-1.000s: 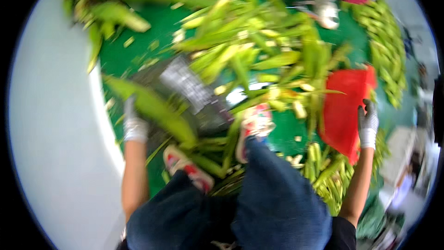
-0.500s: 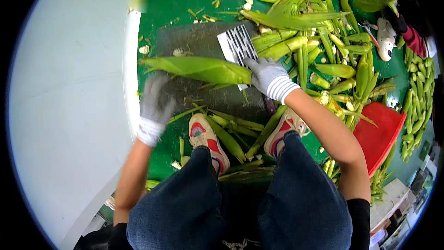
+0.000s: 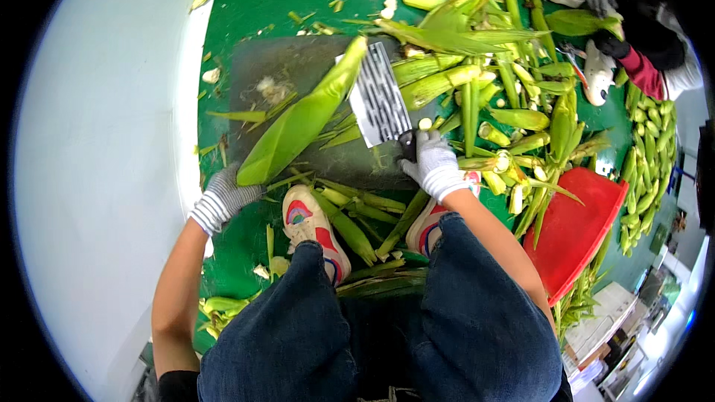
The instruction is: The person trims the ends of corn cobs using a cleaver on a cutting board, peels the husks by hand, and places the peeled corn into a container.
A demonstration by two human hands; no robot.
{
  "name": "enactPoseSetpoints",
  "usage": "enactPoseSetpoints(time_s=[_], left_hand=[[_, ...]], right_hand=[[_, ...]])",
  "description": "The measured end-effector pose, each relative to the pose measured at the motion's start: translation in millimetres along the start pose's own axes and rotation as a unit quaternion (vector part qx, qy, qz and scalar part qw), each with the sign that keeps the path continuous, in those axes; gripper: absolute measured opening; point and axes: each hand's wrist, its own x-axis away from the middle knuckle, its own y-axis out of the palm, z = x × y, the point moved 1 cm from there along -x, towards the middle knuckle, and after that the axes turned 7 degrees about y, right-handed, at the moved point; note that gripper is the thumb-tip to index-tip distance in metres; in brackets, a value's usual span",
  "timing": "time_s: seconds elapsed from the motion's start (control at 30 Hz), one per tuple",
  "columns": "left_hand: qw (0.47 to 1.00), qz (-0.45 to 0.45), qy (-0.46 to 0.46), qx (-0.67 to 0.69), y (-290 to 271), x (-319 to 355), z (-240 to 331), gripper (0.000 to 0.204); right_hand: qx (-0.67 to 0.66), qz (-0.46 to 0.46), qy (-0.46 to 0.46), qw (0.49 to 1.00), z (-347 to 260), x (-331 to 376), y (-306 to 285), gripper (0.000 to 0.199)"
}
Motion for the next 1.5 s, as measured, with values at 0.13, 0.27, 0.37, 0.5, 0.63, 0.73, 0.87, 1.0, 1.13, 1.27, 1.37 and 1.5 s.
enactPoseSetpoints(time_s=[0.13,0.27,0.37,0.5,0.63,0.73,0.87,1.0,1.13,1.27,1.37,1.5], left_hand=[[0.972,0.005,-0.177,0.155,-3.3,36.0,33.2,0.039],[0.971,0.023,-0.188,0.143,-23.4,53.4,36.7,0.050],[0.984,0.014,-0.170,0.047,-35.6,43.0,44.5,0.052],[0.997,0.015,-0.042,-0.055,-44.7,11.4,56.8,0.059],[0.975,0.007,-0.066,-0.214,-48.5,4.1,51.8,0.063],[0.991,0.030,-0.050,-0.117,-53.1,1.5,54.4,0.063],[0.975,0.043,-0.012,-0.216,-45.7,-19.8,54.5,0.052],[0.998,0.034,-0.046,-0.026,-41.4,5.5,13.4,0.046],[0.993,0.041,-0.035,0.101,-19.9,37.7,-4.5,0.039],[0.997,0.014,-0.012,0.072,-23.2,62.2,11.3,0.039],[0.996,-0.022,0.076,-0.033,-33.8,63.7,37.3,0.042],[0.983,-0.025,0.086,-0.162,-54.5,76.2,63.7,0.048]], right_hand=[[-0.223,-0.232,0.054,0.945,14.8,-27.0,-0.8,0.041],[-0.503,-0.267,0.072,0.819,26.6,18.6,-11.7,0.026],[-0.374,-0.159,0.034,0.913,32.1,54.1,-21.9,0.028],[-0.301,0.022,-0.059,0.951,-12.1,40.4,-70.2,0.021],[-0.362,0.157,-0.123,0.910,-59.5,32.3,-162.1,0.029],[-0.538,0.175,-0.154,0.810,-85.9,2.9,-166.6,0.026],[-0.292,-0.106,0.034,0.950,-33.5,-84.6,-7.3,0.032],[-0.352,-0.088,0.031,0.931,-31.3,-51.7,-1.9,0.035],[-0.322,-0.009,0.073,0.944,-3.6,-24.5,-12.7,0.041],[-0.290,0.038,-0.043,0.955,-41.8,1.8,-64.7,0.060],[-0.245,-0.035,-0.155,0.956,-58.1,-15.8,-83.7,0.056],[-0.180,-0.179,-0.174,0.952,-59.8,-27.0,-69.9,0.039]])
